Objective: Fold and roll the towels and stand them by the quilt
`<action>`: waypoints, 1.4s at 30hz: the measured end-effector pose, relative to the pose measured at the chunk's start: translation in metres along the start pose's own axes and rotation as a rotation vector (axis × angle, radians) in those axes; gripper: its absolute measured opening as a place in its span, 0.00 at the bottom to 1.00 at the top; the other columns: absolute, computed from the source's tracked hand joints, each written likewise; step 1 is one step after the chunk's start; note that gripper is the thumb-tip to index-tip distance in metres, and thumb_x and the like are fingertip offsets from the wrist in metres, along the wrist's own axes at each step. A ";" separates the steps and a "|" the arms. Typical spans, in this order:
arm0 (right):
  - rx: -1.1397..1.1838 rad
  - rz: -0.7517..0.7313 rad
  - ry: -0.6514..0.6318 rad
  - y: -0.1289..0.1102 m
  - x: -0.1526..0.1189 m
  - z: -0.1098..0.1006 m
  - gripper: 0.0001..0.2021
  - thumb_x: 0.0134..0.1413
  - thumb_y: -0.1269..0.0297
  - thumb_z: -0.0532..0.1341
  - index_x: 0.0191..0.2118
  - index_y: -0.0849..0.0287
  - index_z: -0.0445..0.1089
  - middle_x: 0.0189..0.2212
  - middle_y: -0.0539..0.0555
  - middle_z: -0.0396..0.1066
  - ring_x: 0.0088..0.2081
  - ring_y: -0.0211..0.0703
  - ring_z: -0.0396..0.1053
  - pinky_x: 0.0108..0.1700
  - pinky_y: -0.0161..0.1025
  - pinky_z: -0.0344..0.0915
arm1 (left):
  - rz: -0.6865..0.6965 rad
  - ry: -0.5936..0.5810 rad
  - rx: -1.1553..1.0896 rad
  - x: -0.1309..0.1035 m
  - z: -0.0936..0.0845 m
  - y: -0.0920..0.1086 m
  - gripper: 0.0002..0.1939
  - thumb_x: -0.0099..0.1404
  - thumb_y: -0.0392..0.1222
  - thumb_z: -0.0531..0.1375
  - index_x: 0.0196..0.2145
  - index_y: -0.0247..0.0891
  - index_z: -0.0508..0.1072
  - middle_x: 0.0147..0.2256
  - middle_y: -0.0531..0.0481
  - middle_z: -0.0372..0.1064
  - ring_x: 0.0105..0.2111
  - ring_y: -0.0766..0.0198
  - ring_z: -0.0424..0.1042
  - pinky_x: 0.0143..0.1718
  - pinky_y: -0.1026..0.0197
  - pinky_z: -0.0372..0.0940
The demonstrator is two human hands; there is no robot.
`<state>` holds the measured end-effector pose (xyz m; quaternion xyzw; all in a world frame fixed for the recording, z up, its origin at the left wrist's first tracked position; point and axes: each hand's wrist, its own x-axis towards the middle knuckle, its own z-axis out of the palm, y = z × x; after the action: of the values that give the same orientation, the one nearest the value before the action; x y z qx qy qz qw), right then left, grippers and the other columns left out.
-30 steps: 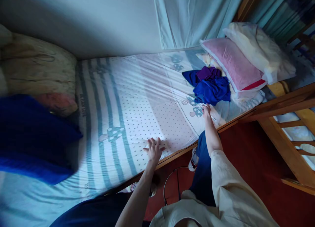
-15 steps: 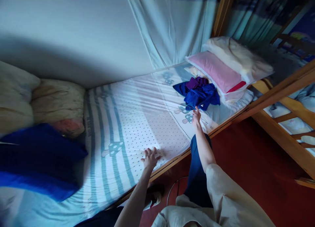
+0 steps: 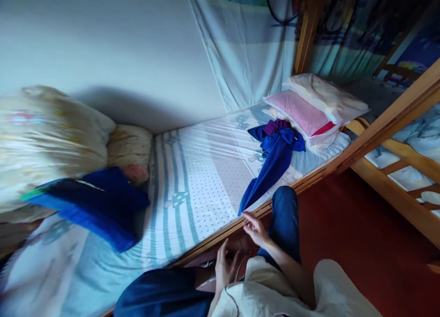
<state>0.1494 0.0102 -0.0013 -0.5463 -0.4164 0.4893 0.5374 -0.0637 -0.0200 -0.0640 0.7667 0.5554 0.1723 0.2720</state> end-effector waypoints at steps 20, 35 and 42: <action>-0.370 -0.281 -0.066 -0.029 -0.040 0.032 0.17 0.65 0.69 0.56 0.51 0.51 0.78 0.45 0.57 0.77 0.51 0.48 0.75 0.59 0.48 0.70 | 0.316 0.111 -0.169 -0.013 -0.110 0.064 0.26 0.73 0.30 0.46 0.60 0.40 0.74 0.36 0.46 0.75 0.36 0.62 0.76 0.39 0.61 0.73; -0.605 -0.313 -0.098 -0.014 -0.016 -0.002 0.22 0.52 0.76 0.54 0.48 0.56 0.79 0.45 0.57 0.79 0.47 0.48 0.77 0.52 0.41 0.72 | 0.953 0.186 0.169 -0.044 -0.204 0.148 0.24 0.74 0.25 0.49 0.63 0.36 0.67 0.41 0.43 0.77 0.31 0.67 0.73 0.36 0.61 0.69; -0.636 -0.168 0.190 -0.011 0.027 -0.052 0.17 0.54 0.69 0.55 0.43 0.61 0.79 0.42 0.62 0.81 0.45 0.55 0.78 0.52 0.49 0.73 | 0.942 0.398 0.306 -0.061 -0.271 0.152 0.22 0.73 0.28 0.53 0.61 0.30 0.72 0.43 0.41 0.80 0.33 0.62 0.75 0.32 0.58 0.70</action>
<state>0.2056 0.0282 0.0044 -0.6936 -0.5397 0.2358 0.4148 -0.1220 -0.0523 0.2459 0.9164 0.2107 0.3349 -0.0603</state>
